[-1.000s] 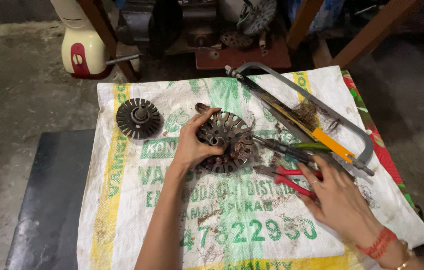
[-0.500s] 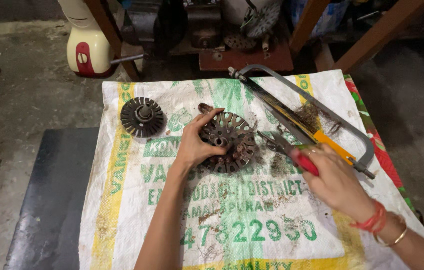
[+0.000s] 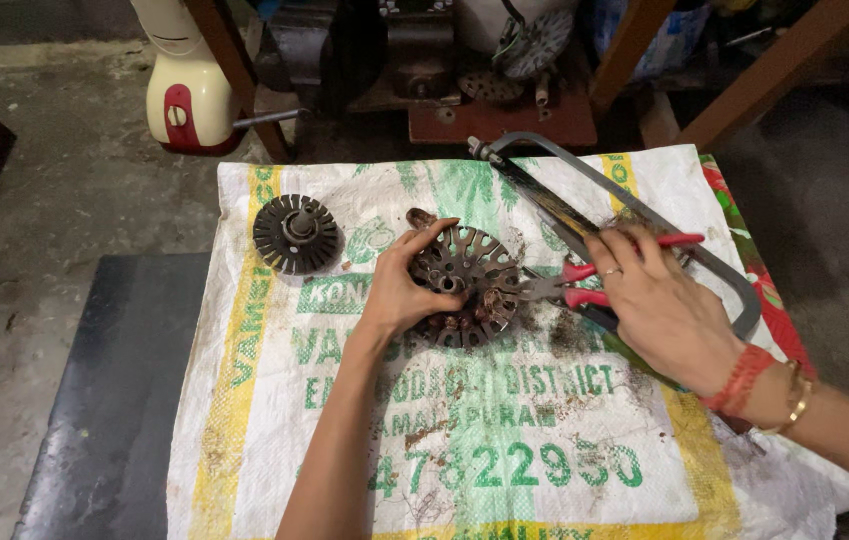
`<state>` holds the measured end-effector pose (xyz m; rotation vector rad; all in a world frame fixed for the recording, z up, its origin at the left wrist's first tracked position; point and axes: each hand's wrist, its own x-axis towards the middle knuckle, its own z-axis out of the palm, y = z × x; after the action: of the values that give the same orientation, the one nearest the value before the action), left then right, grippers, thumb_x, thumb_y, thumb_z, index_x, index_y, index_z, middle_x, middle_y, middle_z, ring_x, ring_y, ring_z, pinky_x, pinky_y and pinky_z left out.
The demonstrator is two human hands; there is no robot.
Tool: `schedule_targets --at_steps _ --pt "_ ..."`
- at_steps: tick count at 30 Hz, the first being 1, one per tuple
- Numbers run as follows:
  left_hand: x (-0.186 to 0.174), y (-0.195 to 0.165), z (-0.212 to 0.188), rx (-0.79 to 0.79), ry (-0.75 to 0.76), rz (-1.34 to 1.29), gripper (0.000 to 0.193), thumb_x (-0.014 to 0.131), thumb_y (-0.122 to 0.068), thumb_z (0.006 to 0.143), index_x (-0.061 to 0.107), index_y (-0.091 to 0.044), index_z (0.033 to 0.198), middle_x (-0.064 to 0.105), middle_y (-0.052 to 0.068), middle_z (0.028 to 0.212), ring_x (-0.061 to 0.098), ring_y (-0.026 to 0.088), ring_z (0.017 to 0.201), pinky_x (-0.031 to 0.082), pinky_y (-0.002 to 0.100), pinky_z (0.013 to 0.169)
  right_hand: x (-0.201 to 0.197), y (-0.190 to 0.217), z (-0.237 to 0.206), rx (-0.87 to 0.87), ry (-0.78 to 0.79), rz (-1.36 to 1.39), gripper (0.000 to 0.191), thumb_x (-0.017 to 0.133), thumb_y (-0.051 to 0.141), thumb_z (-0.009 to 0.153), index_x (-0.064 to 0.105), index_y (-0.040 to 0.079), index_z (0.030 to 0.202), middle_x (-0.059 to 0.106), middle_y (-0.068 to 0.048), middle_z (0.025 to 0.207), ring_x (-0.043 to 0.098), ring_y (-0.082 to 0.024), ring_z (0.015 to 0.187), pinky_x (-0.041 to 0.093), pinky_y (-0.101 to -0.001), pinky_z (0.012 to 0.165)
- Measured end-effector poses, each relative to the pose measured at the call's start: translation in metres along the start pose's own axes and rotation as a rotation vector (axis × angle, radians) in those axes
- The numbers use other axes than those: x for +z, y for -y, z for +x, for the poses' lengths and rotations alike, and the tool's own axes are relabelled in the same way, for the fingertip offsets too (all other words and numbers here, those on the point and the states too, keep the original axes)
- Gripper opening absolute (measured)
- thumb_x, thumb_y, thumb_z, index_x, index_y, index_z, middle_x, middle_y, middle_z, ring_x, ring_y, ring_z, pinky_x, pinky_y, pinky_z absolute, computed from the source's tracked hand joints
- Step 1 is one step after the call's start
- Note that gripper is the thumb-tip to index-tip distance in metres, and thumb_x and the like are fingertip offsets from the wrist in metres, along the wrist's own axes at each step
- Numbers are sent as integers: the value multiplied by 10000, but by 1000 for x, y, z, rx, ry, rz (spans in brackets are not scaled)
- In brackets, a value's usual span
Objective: The person cleans a circular metal motor part by hand and with tools. They use a hacksaw, pliers, and a screwdriver to scrape and remove debris from the slots and surfaces of the part while holding it on a printed sack on the floor.
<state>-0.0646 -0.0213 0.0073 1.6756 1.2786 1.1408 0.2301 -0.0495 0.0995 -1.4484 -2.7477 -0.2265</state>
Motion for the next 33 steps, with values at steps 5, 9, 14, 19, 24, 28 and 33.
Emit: schedule_targets --at_steps 5,9,14,19,24,28,33 --pt "-1 -2 -1 44 -21 31 955 868 -201 452 637 -194 1379 682 97 1197 681 251 1101 539 376 1072 -5 3 18 -168 -87 -383 618 517 96 818 436 -74 1406 496 -200 1419 426 -373 1351 511 -414 925" --pt "-1 0 -1 27 -17 13 929 868 -224 485 639 -187 1385 689 91 1196 695 244 1101 554 369 1063 -8 8 27 -207 -59 -524 637 507 135 826 418 -79 1420 457 -195 1465 405 -362 1390 504 -404 959" --pt "0 8 1 32 -15 37 968 876 -242 459 634 -196 1395 693 88 1185 687 244 1102 542 389 1057 -20 14 30 -280 -31 -650 704 497 159 821 392 -63 1480 437 -206 1493 391 -358 1405 496 -440 984" --pt "2 15 4 10 0 27 1004 857 -259 431 623 -210 1405 691 86 1160 699 241 1067 565 383 1059 -28 19 31 -313 25 -733 711 477 164 850 355 -71 1509 412 -233 1545 388 -372 1378 510 -420 924" --pt "1 13 2 50 -19 60 999 873 -254 437 627 -195 1403 691 91 1172 688 250 1085 532 402 1059 -31 25 27 -287 58 -785 744 469 210 825 349 -69 1505 406 -240 1548 377 -400 1417 521 -440 945" --pt "0 6 1 25 -9 6 1004 871 -255 426 621 -196 1396 684 81 1173 693 240 1075 554 380 1060 -31 25 27 -290 49 -764 727 469 207 858 348 -61 1523 415 -232 1543 373 -400 1436 532 -401 877" --pt "0 -1 -2 33 -29 77 958 866 -215 455 650 -200 1388 677 94 1111 688 251 1033 564 381 1022 -25 19 35 -338 -53 -782 694 486 223 860 401 -42 1495 470 -195 1492 412 -339 1375 537 -413 894"
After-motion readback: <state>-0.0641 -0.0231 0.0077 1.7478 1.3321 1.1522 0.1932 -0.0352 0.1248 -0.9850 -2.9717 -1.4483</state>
